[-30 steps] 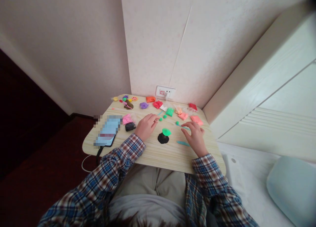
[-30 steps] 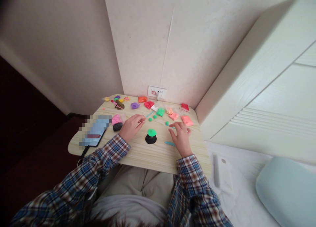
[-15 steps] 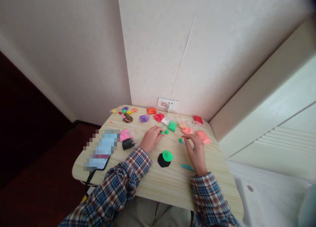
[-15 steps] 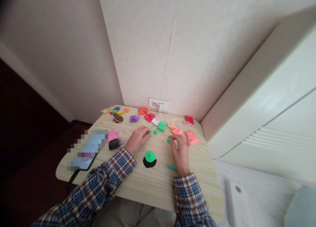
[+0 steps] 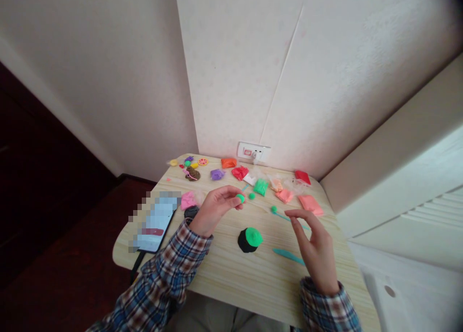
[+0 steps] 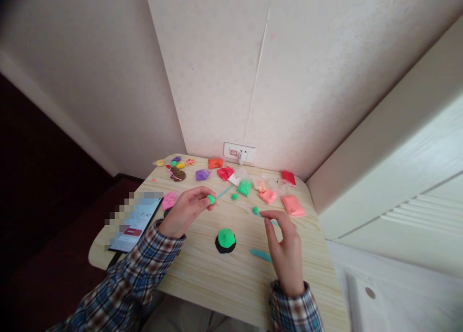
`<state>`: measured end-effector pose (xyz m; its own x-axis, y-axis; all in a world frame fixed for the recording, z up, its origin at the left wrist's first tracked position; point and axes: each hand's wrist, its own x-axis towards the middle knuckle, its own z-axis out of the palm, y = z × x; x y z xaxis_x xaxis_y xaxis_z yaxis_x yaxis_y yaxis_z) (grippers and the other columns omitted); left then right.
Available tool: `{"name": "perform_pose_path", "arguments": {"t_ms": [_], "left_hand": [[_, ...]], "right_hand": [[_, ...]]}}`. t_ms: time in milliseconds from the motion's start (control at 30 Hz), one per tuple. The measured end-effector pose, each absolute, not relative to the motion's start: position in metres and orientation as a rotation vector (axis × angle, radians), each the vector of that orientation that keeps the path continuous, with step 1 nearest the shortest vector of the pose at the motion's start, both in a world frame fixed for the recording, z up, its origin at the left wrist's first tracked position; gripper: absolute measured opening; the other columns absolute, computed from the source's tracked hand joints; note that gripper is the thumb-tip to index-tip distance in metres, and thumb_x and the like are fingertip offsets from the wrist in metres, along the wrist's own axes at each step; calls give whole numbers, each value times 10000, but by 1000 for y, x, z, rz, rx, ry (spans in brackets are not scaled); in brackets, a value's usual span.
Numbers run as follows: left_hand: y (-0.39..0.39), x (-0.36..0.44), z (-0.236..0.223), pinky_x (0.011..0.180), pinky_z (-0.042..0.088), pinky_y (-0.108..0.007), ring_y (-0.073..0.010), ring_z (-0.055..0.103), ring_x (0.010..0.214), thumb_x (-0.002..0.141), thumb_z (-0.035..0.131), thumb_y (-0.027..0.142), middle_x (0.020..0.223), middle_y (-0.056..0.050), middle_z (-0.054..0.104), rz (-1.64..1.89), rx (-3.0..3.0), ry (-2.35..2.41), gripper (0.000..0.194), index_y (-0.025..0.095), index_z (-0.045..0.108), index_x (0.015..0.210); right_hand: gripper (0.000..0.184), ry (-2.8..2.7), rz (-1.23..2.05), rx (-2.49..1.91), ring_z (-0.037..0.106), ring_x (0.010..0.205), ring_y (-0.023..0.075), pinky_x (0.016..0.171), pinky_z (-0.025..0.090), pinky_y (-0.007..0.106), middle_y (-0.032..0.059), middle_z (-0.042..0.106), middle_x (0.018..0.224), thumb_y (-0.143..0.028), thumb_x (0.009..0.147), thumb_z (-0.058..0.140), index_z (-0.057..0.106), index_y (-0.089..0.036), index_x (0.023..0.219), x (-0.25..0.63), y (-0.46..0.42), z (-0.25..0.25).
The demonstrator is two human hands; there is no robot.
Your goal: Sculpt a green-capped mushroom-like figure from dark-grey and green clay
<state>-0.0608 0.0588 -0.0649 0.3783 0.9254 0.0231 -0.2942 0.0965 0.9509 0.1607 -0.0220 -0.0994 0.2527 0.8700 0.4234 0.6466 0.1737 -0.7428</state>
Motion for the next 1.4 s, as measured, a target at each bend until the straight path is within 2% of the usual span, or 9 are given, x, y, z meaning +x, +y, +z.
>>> {"name": "perform_pose_path", "arguments": {"t_ms": [133,267,367,500,733,967,1167,1300,1400], "left_hand": [[52,-71,-63,660,486,-244,-106,587,674,655,769,339,722,-3,649,1046,1108,721,283,150,641,821],[42,-81,-61,721,502,-273,-144,612,792,681,746,300,845,-38,671,997,1220,756,272,160,647,892],[35,-87,-58,753,502,-280,-155,615,835,679,744,288,842,-38,671,998,1255,768,249,160,650,870],[27,-97,-55,707,498,-268,-131,600,728,664,753,304,745,-14,655,1018,1237,779,216,160,651,788],[14,-109,-71,610,466,-234,-94,549,581,640,767,322,606,16,611,988,1213,859,238,139,615,657],[3,-120,-89,652,481,-258,-131,606,640,651,705,209,669,-13,669,755,1344,975,132,133,672,754],[-10,-116,-103,645,459,-242,-144,597,670,647,644,164,663,-11,669,654,1495,1043,29,150,667,658],[-15,-109,-108,675,460,-243,-139,590,688,638,659,179,686,-11,663,601,1428,1019,52,139,657,672],[-13,-109,-111,731,468,-254,-146,601,751,643,683,201,760,-23,669,596,1387,970,122,131,660,740]], "right_hand": [[247,-1630,249,-1646,588,965,256,853,411,427,62,661,988,-422,868,479,611,-257,993,172,-36,-110],[309,-1812,216,-1734,554,1063,270,846,372,435,60,623,1126,-460,867,463,563,-294,1108,181,-51,-130],[353,-1896,195,-1783,535,1092,283,844,350,447,56,594,1197,-483,847,487,537,-310,1150,182,-61,-143],[379,-1929,182,-1827,513,1114,296,870,333,468,62,560,1246,-490,827,517,535,-317,1164,182,-73,-151],[285,-1875,173,-1821,502,1115,282,873,339,460,62,565,1203,-437,860,481,569,-292,1089,186,-73,-154],[337,-1852,86,-1879,492,1097,295,852,334,465,83,551,1225,-444,855,485,536,-265,1137,188,-67,-152],[270,-1732,141,-1905,494,1100,299,861,345,481,86,568,1167,-437,861,481,589,-256,1029,192,-74,-151],[329,-1884,349,-1683,464,1175,272,968,318,469,89,525,1240,-404,850,525,544,-258,1144,170,-62,-142],[344,-1910,514,-1547,463,1190,255,995,325,448,87,521,1253,-389,836,559,533,-256,1152,143,-45,-135]]}}
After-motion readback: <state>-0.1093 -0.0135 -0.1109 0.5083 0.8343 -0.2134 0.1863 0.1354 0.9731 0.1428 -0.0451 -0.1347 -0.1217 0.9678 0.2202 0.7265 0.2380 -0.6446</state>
